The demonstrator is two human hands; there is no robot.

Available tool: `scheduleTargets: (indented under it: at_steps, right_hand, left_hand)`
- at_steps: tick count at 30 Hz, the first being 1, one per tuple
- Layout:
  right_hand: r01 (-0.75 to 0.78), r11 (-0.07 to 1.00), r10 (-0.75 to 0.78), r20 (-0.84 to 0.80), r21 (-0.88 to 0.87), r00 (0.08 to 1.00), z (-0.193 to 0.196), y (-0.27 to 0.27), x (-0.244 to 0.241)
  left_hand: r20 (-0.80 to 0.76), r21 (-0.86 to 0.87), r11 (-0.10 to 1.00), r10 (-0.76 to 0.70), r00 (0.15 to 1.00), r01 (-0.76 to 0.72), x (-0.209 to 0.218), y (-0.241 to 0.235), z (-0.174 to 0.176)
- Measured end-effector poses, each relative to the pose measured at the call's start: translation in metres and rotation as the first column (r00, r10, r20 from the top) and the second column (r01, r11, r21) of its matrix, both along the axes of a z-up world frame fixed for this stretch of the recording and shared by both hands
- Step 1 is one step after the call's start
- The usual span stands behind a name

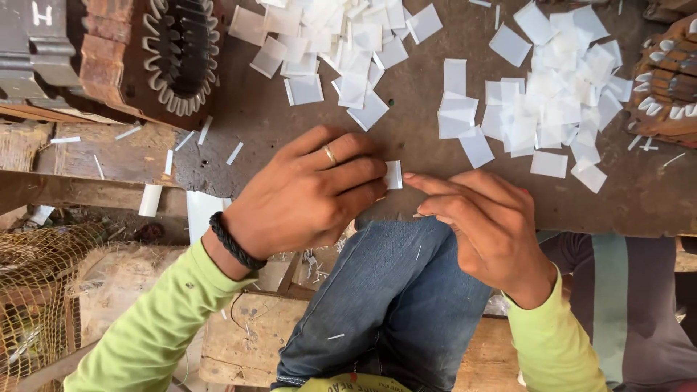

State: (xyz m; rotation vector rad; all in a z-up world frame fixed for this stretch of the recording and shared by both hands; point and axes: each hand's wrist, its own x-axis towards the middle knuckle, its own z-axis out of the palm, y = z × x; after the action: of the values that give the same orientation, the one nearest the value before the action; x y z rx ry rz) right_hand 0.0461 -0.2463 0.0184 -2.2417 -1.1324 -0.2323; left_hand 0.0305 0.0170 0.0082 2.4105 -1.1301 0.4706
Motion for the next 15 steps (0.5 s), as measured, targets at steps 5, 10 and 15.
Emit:
scheduleTargets:
  at_steps: [5, 10, 15]
  right_hand:
    - [-0.025, 0.999, 0.023, -0.045, -0.041, 0.999, -0.001, 0.003, 0.004]
    - [-0.059, 0.987, 0.065, 0.036, -0.151, 0.997, 0.006, 0.009, 0.005]
    - [-0.129, 0.990, 0.134, -0.099, 0.054, 0.986, -0.007, -0.002, 0.015]
  left_hand:
    - [-0.031, -0.041, 0.998, 0.036, 0.999, -0.037, -0.001, -0.001, 0.001]
    - [-0.028, 0.105, 0.989, 0.108, 0.994, -0.105, 0.000, -0.005, -0.006]
    - [-0.187, -0.014, 0.984, 0.170, 0.967, -0.176, 0.004, -0.003, 0.003]
